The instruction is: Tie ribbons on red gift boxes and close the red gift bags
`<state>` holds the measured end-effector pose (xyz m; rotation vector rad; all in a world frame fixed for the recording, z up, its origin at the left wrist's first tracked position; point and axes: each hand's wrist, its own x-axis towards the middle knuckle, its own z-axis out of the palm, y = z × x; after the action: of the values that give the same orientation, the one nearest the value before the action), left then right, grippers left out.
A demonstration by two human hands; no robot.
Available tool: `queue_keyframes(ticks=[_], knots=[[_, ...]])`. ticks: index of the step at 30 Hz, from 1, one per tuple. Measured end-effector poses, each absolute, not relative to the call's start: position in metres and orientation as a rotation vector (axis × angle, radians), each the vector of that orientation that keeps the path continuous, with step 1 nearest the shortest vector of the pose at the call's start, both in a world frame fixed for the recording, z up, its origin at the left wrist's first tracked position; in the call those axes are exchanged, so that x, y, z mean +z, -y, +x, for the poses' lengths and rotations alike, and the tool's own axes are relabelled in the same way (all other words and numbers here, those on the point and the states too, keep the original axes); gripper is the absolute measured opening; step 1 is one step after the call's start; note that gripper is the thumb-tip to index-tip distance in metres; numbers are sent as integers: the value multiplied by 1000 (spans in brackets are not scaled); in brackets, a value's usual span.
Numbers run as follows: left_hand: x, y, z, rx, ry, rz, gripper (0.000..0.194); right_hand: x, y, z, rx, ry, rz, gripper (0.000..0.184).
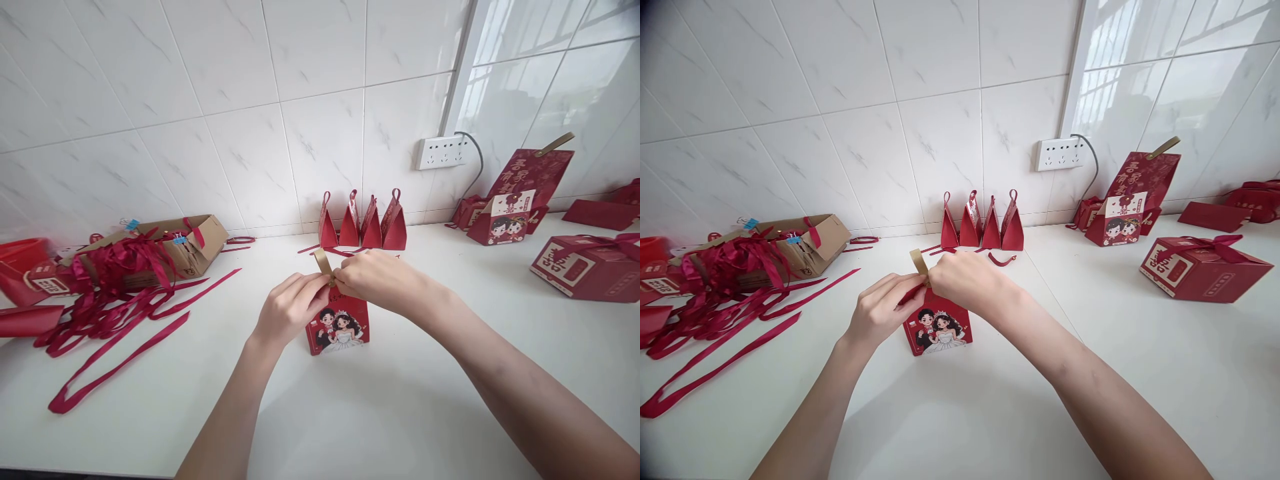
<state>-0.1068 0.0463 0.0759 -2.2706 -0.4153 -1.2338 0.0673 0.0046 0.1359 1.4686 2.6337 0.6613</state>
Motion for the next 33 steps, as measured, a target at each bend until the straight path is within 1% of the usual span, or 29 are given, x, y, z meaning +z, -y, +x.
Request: queue_keyframes(ticks=[8, 14, 19, 24, 30, 33], knots=[[77, -46, -105, -1259, 452, -2326, 12, 138, -6, 69, 629, -2620, 1403, 23], [73, -46, -104, -1287, 443, -2298, 17, 139, -7, 71, 618, -2625, 1361, 25], [73, -45, -103, -1269, 425, -2230, 18, 141, -5, 71, 572, -2629, 1452, 23], [74, -45, -103, -1262, 422, -2239, 18, 140, -5, 70, 519, -2663, 1570, 29], [73, -46, -104, -1269, 428, -2271, 16, 138, -7, 70, 474, -2687, 1612, 30], [73, -47, -105, -1250, 385, -2241, 19, 138, -7, 71, 485, -2689, 1605, 30]])
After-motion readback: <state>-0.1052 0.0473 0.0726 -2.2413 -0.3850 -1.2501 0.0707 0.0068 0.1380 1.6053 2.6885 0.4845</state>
